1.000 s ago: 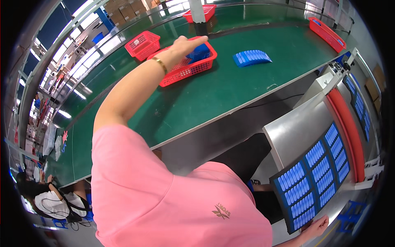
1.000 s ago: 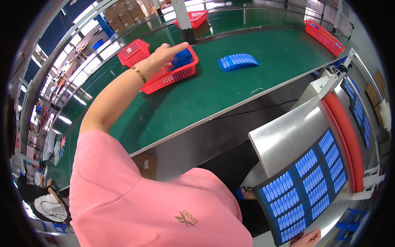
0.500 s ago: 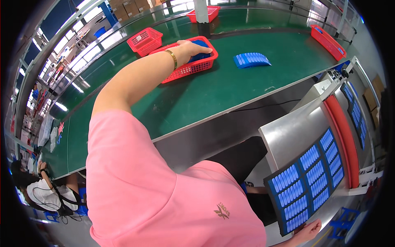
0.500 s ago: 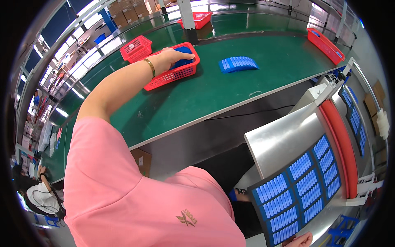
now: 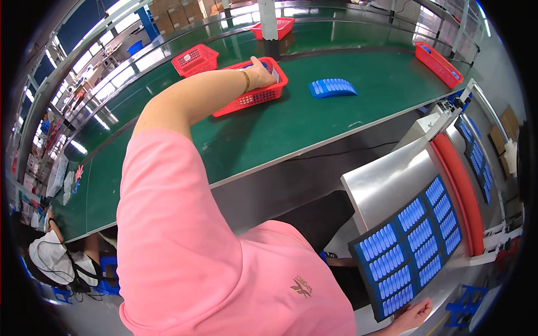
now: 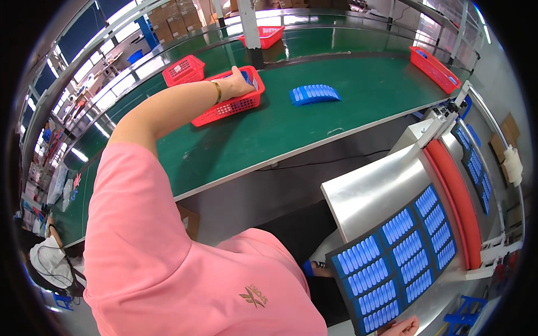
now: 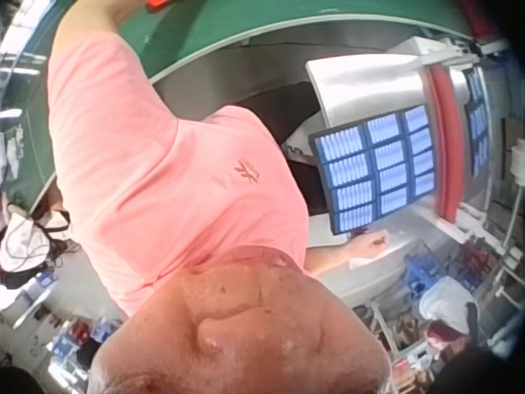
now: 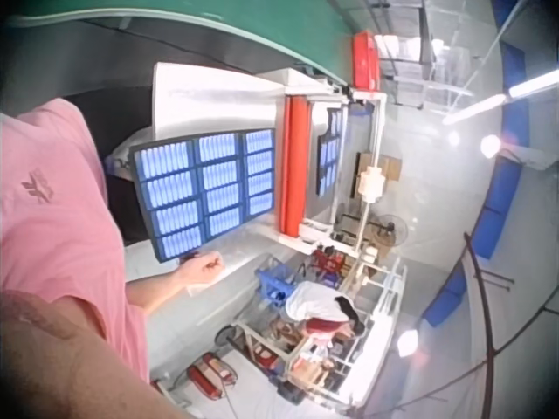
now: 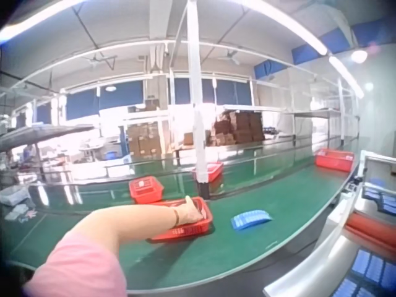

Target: The person places small parts onto a sheet, feeds the sheet through a roller machine, detaches and stacks the parts by hand, and puts the stacked parts into a basket.

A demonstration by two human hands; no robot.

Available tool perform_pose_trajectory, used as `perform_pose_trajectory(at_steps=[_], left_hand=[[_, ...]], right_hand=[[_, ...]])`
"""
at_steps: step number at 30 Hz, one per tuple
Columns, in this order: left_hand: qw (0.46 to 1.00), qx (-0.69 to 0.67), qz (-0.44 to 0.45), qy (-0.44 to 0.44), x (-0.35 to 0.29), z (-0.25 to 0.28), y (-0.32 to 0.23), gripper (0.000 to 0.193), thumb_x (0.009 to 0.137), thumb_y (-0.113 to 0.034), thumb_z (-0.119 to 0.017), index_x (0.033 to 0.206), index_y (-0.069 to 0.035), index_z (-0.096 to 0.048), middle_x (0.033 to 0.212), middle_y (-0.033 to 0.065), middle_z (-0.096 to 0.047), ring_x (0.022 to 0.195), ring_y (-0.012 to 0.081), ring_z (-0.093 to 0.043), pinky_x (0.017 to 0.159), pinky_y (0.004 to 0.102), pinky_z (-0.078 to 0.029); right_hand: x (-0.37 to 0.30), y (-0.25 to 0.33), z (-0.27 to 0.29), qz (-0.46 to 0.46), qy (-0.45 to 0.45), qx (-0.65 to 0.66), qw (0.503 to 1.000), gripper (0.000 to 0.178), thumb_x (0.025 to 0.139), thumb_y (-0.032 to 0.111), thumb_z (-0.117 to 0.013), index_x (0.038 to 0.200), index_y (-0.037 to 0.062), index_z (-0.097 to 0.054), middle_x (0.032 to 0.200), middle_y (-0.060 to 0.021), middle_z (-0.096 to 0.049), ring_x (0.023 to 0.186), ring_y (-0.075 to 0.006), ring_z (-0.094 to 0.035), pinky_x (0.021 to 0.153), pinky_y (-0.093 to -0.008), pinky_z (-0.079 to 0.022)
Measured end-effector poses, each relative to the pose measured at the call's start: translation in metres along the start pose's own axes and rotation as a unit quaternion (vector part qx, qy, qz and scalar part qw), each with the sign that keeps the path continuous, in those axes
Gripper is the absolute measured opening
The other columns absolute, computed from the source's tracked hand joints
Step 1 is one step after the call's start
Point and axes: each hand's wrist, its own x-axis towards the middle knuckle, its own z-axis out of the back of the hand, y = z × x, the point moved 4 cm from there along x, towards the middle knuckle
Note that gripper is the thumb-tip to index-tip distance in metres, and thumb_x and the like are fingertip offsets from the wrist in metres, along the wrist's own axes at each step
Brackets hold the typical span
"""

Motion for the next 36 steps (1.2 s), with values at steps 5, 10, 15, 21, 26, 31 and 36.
perform_pose_trajectory(at_steps=[5,10,15,21,26,31,36], left_hand=[[0.984,0.138,-0.032,-0.107,-0.1,0.092,0.026,0.112,0.063,-0.046,-0.079,0.142,0.001,-0.015,0.136,0.0218,-0.043,0.126,0.036,-0.043,0.104,0.0426,-0.035],[0.971,-0.182,-0.128,-0.084,-0.133,0.132,0.03,0.058,0.07,-0.025,-0.077,0.113,0.001,-0.048,0.097,0.0129,-0.063,0.083,0.0235,-0.065,0.07,0.039,-0.054],[0.846,-0.393,-0.338,0.125,-0.206,0.142,-0.026,0.049,0.076,-0.019,-0.075,0.114,-0.003,-0.048,0.092,0.0086,-0.062,0.079,0.0161,-0.065,0.067,0.0318,-0.056],[0.727,-0.349,-0.404,0.432,-0.305,0.016,-0.07,0.068,0.074,-0.022,-0.077,0.127,-0.001,-0.041,0.11,0.0071,-0.057,0.098,0.0138,-0.057,0.083,0.0301,-0.051],[0.718,-0.249,-0.391,0.52,-0.294,-0.035,-0.057,0.096,0.073,-0.019,-0.078,0.144,0.002,-0.017,0.13,0.0129,-0.044,0.118,0.0193,-0.046,0.093,0.0315,-0.045],[0.792,-0.205,-0.296,0.493,-0.221,-0.017,-0.058,0.089,0.069,-0.018,-0.082,0.135,0.008,-0.028,0.122,0.0135,-0.052,0.106,0.0178,-0.055,0.088,0.0325,-0.049],[0.856,-0.129,-0.324,0.381,-0.162,0.031,-0.11,0.073,0.068,-0.026,-0.082,0.121,0.009,-0.047,0.107,0.0133,-0.061,0.094,0.02,-0.061,0.085,0.0321,-0.05]], right_hand=[[0.023,-0.059,-0.032,0.012,0.059,0.088,0.994,0.023,0.096,0.025,-0.052,0.096,0.0036,-0.058,0.058,0.0049,-0.035,0.05,-0.0025,-0.03,0.043,-0.0195,-0.025],[0.026,0.015,-0.005,0.242,-0.015,-0.066,0.968,0.021,0.088,0.018,-0.063,0.092,-0.0027,-0.061,0.065,-0.0124,-0.056,0.054,-0.0184,-0.052,0.05,-0.0296,-0.045],[0.047,0.096,-0.026,0.034,0.136,0.243,0.96,0.018,0.094,0.018,-0.054,0.103,0.0027,-0.058,0.071,0.0048,-0.043,0.057,0.0001,-0.033,0.047,-0.0154,-0.025],[-0.061,0.252,-0.226,-0.214,0.692,0.433,0.536,0.069,0.089,0.056,-0.049,0.129,-0.0004,-0.042,0.121,-0.019,-0.051,0.114,-0.0338,-0.053,0.079,-0.0399,-0.053],[-0.11,0.271,-0.285,-0.328,0.713,0.387,0.485,0.079,0.081,0.068,-0.05,0.128,0.0041,-0.046,0.12,-0.0155,-0.057,0.105,-0.0277,-0.06,0.085,-0.045,-0.052],[-0.103,0.298,-0.352,-0.117,0.762,0.299,0.563,0.042,0.086,0.035,-0.064,0.114,0.0044,-0.056,0.101,-0.0065,-0.064,0.088,-0.0167,-0.063,0.075,-0.0327,-0.053],[-0.077,0.355,-0.417,-0.076,0.687,0.332,0.642,0.033,0.083,0.026,-0.068,0.106,0.0036,-0.06,0.094,-0.0045,-0.064,0.084,-0.0144,-0.06,0.075,-0.0335,-0.049]])
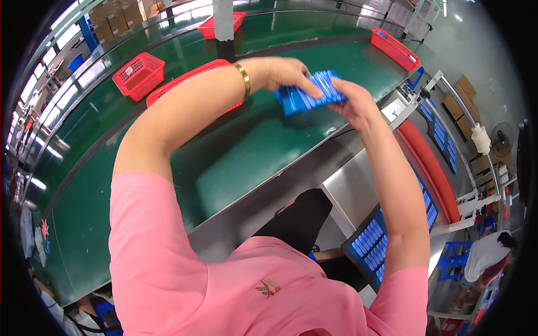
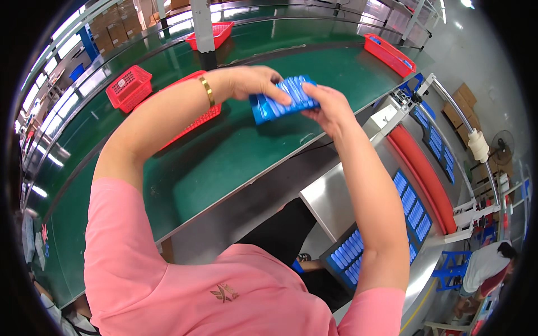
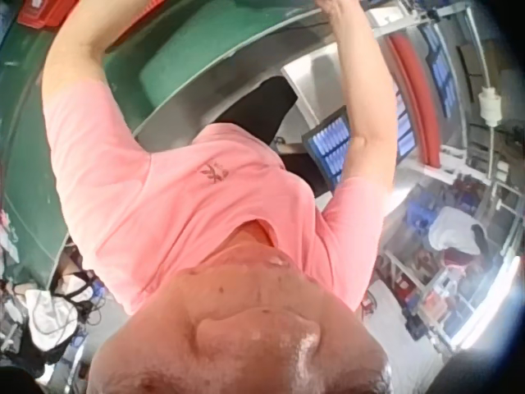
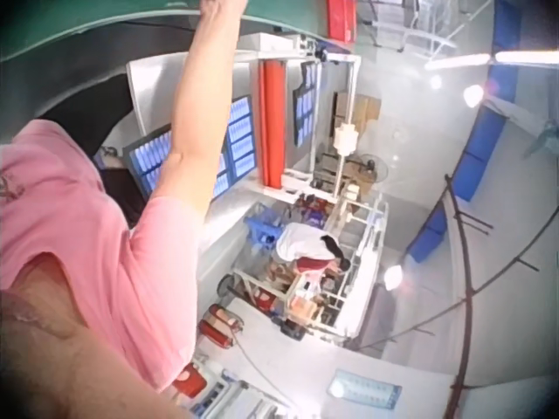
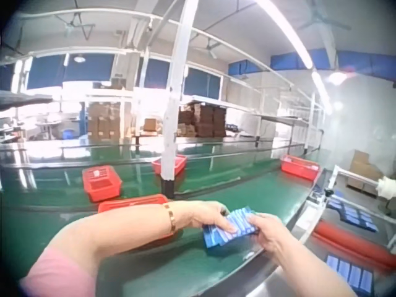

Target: The person places small parts onto a sheet, feeds the sheet through a roller machine, detaches and stacks the parts by hand, and puts the stacked parts into a basket.

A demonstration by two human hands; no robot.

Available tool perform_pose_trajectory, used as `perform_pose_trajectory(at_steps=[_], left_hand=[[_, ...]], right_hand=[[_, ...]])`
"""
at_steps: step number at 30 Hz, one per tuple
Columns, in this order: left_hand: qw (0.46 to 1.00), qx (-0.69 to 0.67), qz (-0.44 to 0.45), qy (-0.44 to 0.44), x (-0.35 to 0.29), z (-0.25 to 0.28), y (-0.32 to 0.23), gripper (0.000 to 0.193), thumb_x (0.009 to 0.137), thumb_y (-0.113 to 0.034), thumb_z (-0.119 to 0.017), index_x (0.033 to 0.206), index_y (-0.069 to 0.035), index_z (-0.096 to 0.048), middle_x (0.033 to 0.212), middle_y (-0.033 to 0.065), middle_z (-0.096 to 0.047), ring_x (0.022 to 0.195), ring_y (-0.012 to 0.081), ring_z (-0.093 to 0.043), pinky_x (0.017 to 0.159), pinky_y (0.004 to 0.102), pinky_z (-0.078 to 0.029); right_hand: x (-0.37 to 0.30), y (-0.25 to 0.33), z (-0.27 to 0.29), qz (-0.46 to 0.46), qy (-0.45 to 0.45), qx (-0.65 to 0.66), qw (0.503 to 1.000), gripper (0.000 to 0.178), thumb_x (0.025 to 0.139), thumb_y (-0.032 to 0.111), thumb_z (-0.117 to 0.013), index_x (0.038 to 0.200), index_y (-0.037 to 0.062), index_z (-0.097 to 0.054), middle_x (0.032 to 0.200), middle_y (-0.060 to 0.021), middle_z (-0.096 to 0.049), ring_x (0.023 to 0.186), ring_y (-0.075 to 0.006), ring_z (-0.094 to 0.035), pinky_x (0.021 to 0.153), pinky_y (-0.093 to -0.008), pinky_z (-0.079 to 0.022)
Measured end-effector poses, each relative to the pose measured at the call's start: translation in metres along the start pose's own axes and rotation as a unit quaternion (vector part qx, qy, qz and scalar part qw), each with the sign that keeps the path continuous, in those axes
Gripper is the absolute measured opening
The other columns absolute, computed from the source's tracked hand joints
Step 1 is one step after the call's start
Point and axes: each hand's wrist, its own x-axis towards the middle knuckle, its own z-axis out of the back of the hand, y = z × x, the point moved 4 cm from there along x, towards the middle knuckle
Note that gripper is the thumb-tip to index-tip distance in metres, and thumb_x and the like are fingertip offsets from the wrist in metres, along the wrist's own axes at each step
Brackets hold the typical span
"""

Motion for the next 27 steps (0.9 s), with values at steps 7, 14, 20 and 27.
perform_pose_trajectory(at_steps=[7,14,20,27], left_hand=[[0.994,0.055,0.004,-0.094,0.045,0.064,0.023,0.048,0.073,-0.023,-0.079,0.11,0.002,-0.061,0.1,0.0103,-0.065,0.096,0.0196,-0.06,0.09,0.0355,-0.044],[0.986,0.103,0.064,-0.111,0.048,0.052,0.035,0.058,0.081,-0.023,-0.07,0.133,-0.009,-0.048,0.125,0.0102,-0.055,0.116,0.0232,-0.048,0.098,0.0442,-0.036],[0.989,0.106,0.054,-0.09,0.046,0.05,0.026,0.067,0.081,-0.021,-0.067,0.14,-0.01,-0.038,0.138,0.0123,-0.044,0.127,0.0271,-0.04,0.104,0.0475,-0.03],[0.961,0.177,0.074,-0.2,0.022,0.038,0.012,0.063,0.083,-0.025,-0.062,0.14,-0.009,-0.039,0.141,0.014,-0.041,0.129,0.0312,-0.039,0.106,0.0444,-0.031]], right_hand=[[0.074,-0.017,-0.007,-0.016,-0.121,0.014,0.992,0.039,0.075,0.024,-0.075,0.104,0.0011,-0.06,0.094,-0.011,-0.064,0.084,-0.0229,-0.062,0.074,-0.0394,-0.05],[0.085,-0.021,-0.005,0.031,-0.22,-0.546,0.808,0.059,0.079,0.051,-0.052,0.105,0.0,-0.067,0.112,-0.022,-0.062,0.107,-0.0348,-0.058,0.093,-0.0397,-0.045],[0.084,-0.031,0.009,-0.007,-0.228,-0.365,0.903,0.064,0.085,0.053,-0.048,0.109,-0.0039,-0.064,0.112,-0.0248,-0.061,0.109,-0.0362,-0.057,0.094,-0.0385,-0.042],[0.07,-0.039,0.018,-0.015,-0.245,-0.305,0.92,0.064,0.088,0.051,-0.047,0.11,-0.0069,-0.062,0.116,-0.0264,-0.059,0.111,-0.0357,-0.055,0.094,-0.0376,-0.041]])
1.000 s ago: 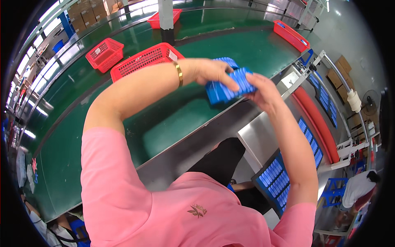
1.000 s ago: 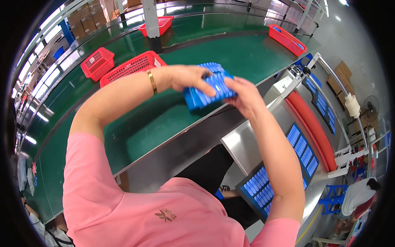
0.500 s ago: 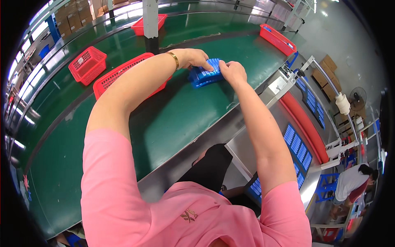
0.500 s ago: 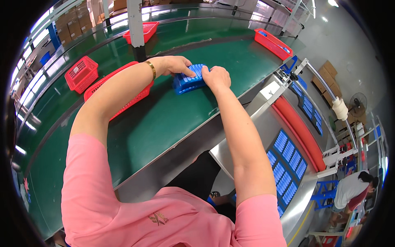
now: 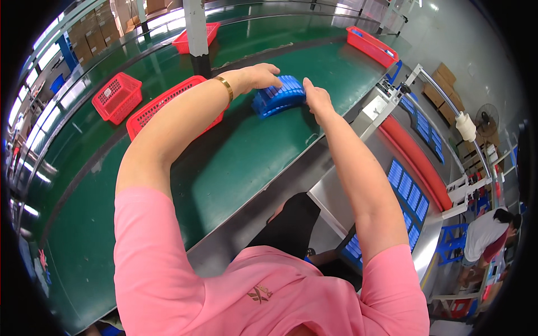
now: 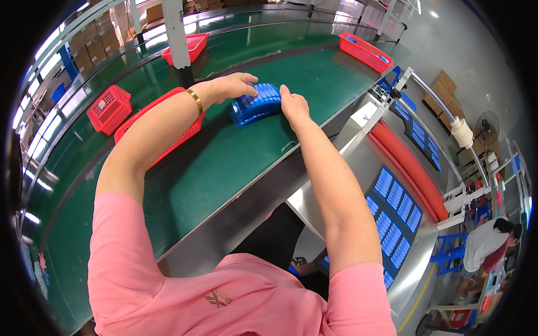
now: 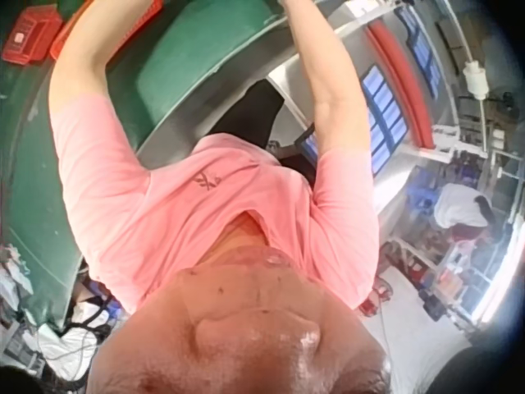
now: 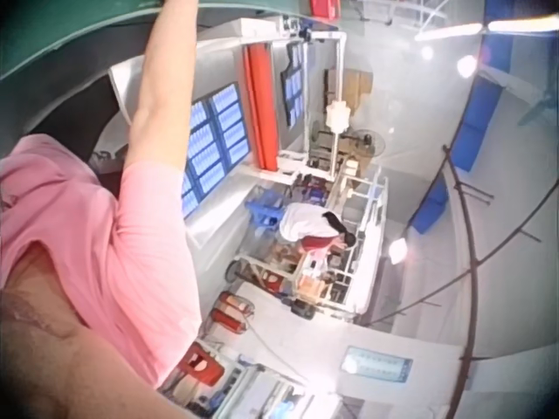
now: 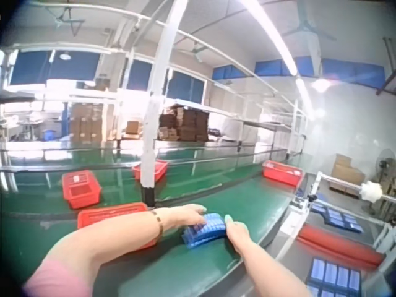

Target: The person places small parts onto a sheet, feeds the sheet through a roller machine, detaches and stacks the parts by hand, and puts the stacked parts into a basket.

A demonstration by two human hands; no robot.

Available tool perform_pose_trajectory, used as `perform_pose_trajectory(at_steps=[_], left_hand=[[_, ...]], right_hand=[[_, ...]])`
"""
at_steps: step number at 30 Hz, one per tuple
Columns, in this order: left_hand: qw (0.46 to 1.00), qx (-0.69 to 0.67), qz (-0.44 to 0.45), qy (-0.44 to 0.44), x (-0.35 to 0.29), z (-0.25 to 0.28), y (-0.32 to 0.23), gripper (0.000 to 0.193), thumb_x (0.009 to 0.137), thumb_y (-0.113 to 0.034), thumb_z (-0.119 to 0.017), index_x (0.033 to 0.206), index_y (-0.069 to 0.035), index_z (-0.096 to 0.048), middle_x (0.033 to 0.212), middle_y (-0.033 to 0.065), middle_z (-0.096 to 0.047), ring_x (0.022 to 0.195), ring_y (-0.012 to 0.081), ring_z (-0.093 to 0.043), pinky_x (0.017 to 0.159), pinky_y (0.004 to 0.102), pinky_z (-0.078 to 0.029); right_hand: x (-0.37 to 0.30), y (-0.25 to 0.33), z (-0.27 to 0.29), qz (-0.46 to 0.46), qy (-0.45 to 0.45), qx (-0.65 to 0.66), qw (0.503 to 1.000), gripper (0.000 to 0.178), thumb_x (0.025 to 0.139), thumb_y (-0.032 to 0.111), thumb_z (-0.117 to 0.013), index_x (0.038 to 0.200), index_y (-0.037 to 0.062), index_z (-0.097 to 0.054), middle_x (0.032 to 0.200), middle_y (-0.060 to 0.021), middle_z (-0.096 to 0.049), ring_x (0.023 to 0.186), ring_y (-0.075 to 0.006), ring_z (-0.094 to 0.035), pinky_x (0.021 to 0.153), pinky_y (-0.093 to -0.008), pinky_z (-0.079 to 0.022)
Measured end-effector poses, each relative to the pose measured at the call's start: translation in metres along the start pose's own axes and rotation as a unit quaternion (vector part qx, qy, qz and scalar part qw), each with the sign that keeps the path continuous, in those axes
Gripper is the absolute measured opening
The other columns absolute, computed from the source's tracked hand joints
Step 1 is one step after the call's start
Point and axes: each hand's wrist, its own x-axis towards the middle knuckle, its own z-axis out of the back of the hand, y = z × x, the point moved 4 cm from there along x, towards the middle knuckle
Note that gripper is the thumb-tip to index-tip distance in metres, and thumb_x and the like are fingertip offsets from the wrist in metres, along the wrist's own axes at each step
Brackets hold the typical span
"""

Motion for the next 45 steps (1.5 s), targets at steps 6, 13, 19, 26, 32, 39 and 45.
perform_pose_trajectory(at_steps=[6,13,19,26,32,39,45], left_hand=[[0.954,0.136,-0.109,-0.243,0.013,-0.008,-0.01,0.051,0.079,-0.022,-0.059,0.126,-0.004,-0.052,0.128,0.0177,-0.052,0.123,0.034,-0.046,0.104,0.0379,-0.035],[0.94,-0.064,-0.309,-0.126,-0.061,-0.104,-0.091,0.047,0.08,-0.012,-0.058,0.125,-0.003,-0.05,0.117,0.0157,-0.057,0.108,0.0247,-0.054,0.09,0.0337,-0.045],[0.96,-0.005,-0.14,0.242,-0.082,-0.295,-0.1,0.039,0.087,-0.009,-0.052,0.123,0.004,-0.048,0.102,0.0123,-0.058,0.09,0.0203,-0.058,0.072,0.0321,-0.051],[0.954,-0.153,-0.014,0.257,-0.083,-0.351,-0.122,0.024,0.09,-0.004,-0.05,0.11,0.004,-0.058,0.088,0.0073,-0.057,0.072,0.0132,-0.053,0.063,0.0268,-0.049],[0.976,-0.126,-0.055,0.168,-0.061,-0.36,-0.148,0.019,0.091,-0.009,-0.051,0.103,0.0,-0.064,0.081,0.0038,-0.059,0.067,0.0102,-0.051,0.059,0.0238,-0.046],[0.976,-0.148,0.0,0.161,-0.058,-0.367,-0.153,0.025,0.089,-0.005,-0.049,0.111,-0.001,-0.061,0.09,0.0044,-0.06,0.074,0.011,-0.054,0.065,0.024,-0.046],[0.994,0.074,-0.082,-0.019,-0.11,-0.33,-0.165,0.038,0.082,-0.003,-0.048,0.12,0.0,-0.054,0.11,0.0169,-0.058,0.097,0.0262,-0.058,0.085,0.0334,-0.047]], right_hand=[[-0.03,-0.003,0.035,0.153,-0.044,-0.032,0.987,0.052,0.091,0.044,-0.043,0.099,-0.0031,-0.064,0.102,-0.0251,-0.062,0.099,-0.039,-0.058,0.085,-0.0438,-0.043],[-0.149,-0.04,0.115,0.283,-0.131,-0.071,0.948,0.03,0.09,0.027,-0.048,0.089,0.0002,-0.063,0.092,-0.019,-0.063,0.092,-0.0382,-0.058,0.081,-0.0437,-0.045],[-0.267,-0.182,0.31,0.121,-0.361,-0.319,0.868,0.027,0.091,0.019,-0.046,0.107,0.0018,-0.061,0.106,-0.0195,-0.062,0.105,-0.0358,-0.056,0.091,-0.0414,-0.044],[-0.335,-0.273,0.366,-0.216,-0.222,-0.192,0.931,0.022,0.086,0.015,-0.053,0.092,-0.003,-0.064,0.084,-0.0183,-0.065,0.077,-0.0295,-0.064,0.074,-0.0388,-0.047],[-0.295,-0.282,0.385,-0.145,-0.223,-0.239,0.934,0.026,0.085,0.019,-0.052,0.09,-0.003,-0.064,0.095,-0.0248,-0.063,0.094,-0.0399,-0.059,0.085,-0.0452,-0.046],[-0.301,-0.287,0.422,-0.064,-0.117,-0.128,0.983,0.025,0.086,0.018,-0.055,0.096,-0.0039,-0.06,0.084,-0.0213,-0.062,0.084,-0.0389,-0.059,0.076,-0.0424,-0.047],[-0.41,-0.292,0.511,-0.068,-0.091,-0.006,0.993,0.032,0.086,0.015,-0.061,0.113,-0.0006,-0.058,0.101,-0.0161,-0.061,0.088,-0.0264,-0.061,0.073,-0.0373,-0.05]])
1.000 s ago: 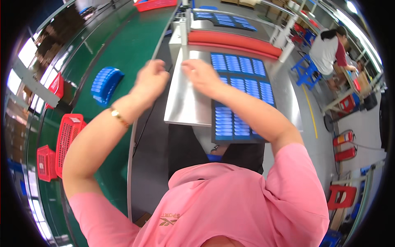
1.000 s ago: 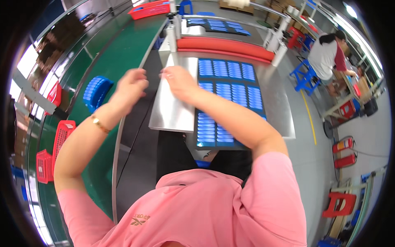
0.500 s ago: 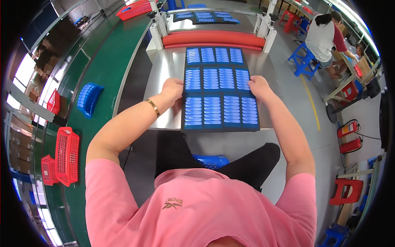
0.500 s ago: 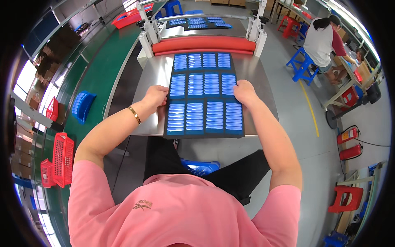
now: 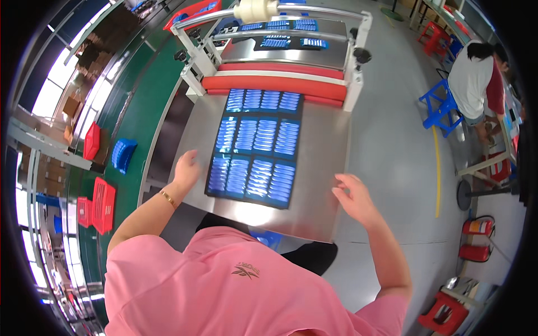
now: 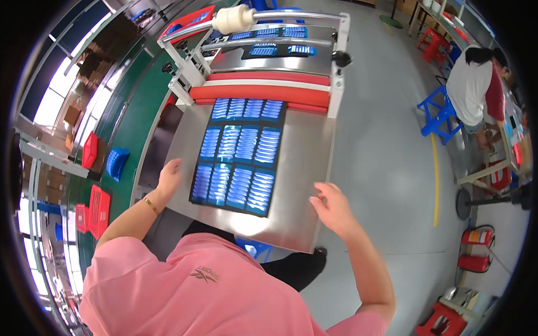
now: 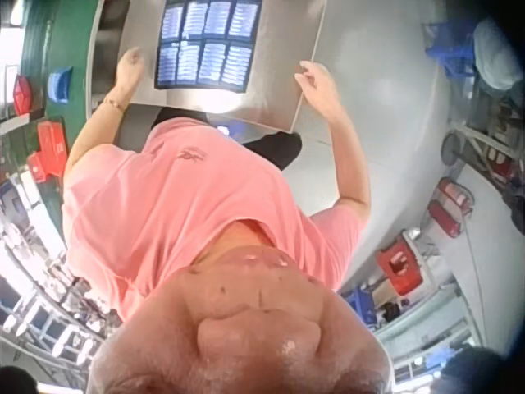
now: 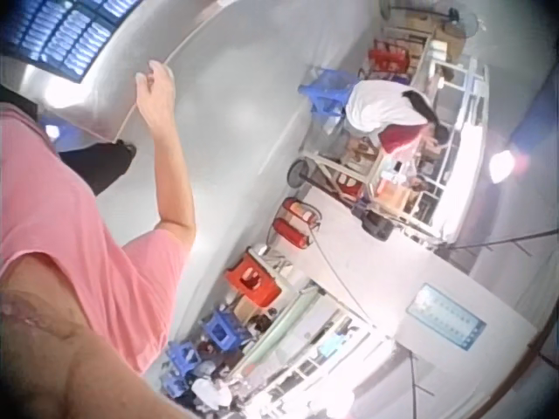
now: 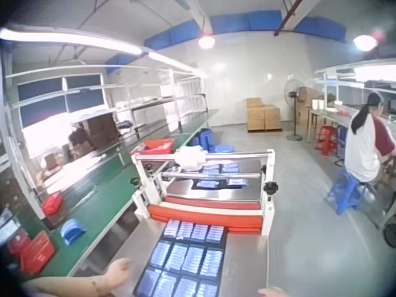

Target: The person places small parts onto a sheet, feeds the sheet through a roller machine, detaches and stacks the parts by hand, and puts the stacked parts into a basket.

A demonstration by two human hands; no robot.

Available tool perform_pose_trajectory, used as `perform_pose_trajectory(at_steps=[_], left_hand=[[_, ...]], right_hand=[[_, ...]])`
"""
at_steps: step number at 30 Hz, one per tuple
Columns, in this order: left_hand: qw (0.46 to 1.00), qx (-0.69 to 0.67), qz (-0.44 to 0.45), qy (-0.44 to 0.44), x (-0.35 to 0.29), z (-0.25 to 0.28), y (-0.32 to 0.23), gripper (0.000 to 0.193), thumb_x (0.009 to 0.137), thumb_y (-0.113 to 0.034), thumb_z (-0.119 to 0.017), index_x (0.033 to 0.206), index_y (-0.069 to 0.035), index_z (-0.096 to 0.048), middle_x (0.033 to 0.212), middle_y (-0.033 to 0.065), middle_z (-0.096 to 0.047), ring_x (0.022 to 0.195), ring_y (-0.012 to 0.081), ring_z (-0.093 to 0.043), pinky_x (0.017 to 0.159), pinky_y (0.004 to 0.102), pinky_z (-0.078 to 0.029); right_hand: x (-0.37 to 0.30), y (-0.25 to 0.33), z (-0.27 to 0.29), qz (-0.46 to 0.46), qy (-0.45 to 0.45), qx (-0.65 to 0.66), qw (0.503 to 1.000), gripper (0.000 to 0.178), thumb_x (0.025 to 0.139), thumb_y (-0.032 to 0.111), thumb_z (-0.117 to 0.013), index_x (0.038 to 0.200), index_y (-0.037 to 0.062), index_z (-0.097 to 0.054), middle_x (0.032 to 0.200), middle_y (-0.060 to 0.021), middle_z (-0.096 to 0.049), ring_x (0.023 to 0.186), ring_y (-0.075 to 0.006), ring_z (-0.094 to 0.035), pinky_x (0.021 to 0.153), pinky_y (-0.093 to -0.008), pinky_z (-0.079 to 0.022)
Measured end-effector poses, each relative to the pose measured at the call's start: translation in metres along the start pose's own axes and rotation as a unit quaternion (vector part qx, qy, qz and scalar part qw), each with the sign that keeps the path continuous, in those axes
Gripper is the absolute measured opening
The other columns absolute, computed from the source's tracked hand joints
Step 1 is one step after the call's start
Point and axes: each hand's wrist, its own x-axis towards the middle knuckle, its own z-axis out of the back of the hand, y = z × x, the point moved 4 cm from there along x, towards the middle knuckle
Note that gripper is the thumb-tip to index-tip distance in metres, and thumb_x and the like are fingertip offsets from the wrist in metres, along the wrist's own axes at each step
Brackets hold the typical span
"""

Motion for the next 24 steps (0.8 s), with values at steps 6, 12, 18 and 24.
perform_pose_trajectory(at_steps=[6,12,18,24], left_hand=[[0.977,0.128,0.134,-0.106,-0.107,0.021,-0.014,0.036,0.078,0.0,-0.048,0.111,-0.003,-0.058,0.11,0.0176,-0.058,0.102,0.0317,-0.055,0.09,0.0379,-0.044],[0.95,-0.002,0.238,-0.202,-0.208,-0.008,-0.034,0.033,0.076,-0.002,-0.05,0.107,-0.002,-0.062,0.1,0.0156,-0.063,0.093,0.0264,-0.059,0.085,0.0358,-0.046],[0.86,-0.19,0.385,-0.277,-0.236,-0.068,-0.016,0.029,0.08,-0.001,-0.048,0.106,0.003,-0.06,0.102,0.0105,-0.063,0.094,0.0185,-0.059,0.085,0.0307,-0.046],[0.807,-0.233,0.436,-0.323,-0.252,-0.112,-0.046,0.025,0.082,0.0,-0.049,0.104,0.002,-0.06,0.094,0.0055,-0.061,0.086,0.0139,-0.056,0.08,0.0258,-0.045]], right_hand=[[0.025,-0.05,0.166,0.004,-0.051,-0.186,0.981,0.023,0.085,0.017,-0.06,0.101,0.0014,-0.063,0.093,-0.0172,-0.066,0.082,-0.0307,-0.064,0.073,-0.0386,-0.051],[0.207,-0.01,0.265,0.132,-0.097,-0.239,0.957,0.023,0.088,0.02,-0.055,0.093,0.0008,-0.066,0.089,-0.0184,-0.067,0.087,-0.0355,-0.064,0.077,-0.0402,-0.049],[0.402,0.042,0.314,0.09,-0.111,-0.207,0.968,0.024,0.085,0.02,-0.057,0.1,0.0045,-0.068,0.089,-0.0097,-0.069,0.08,-0.0211,-0.065,0.071,-0.0323,-0.049],[0.511,0.056,0.261,-0.047,0.064,0.026,0.997,0.032,0.085,0.02,-0.061,0.115,0.011,-0.063,0.111,-0.0005,-0.063,0.1,-0.0125,-0.058,0.086,-0.0316,-0.044]])
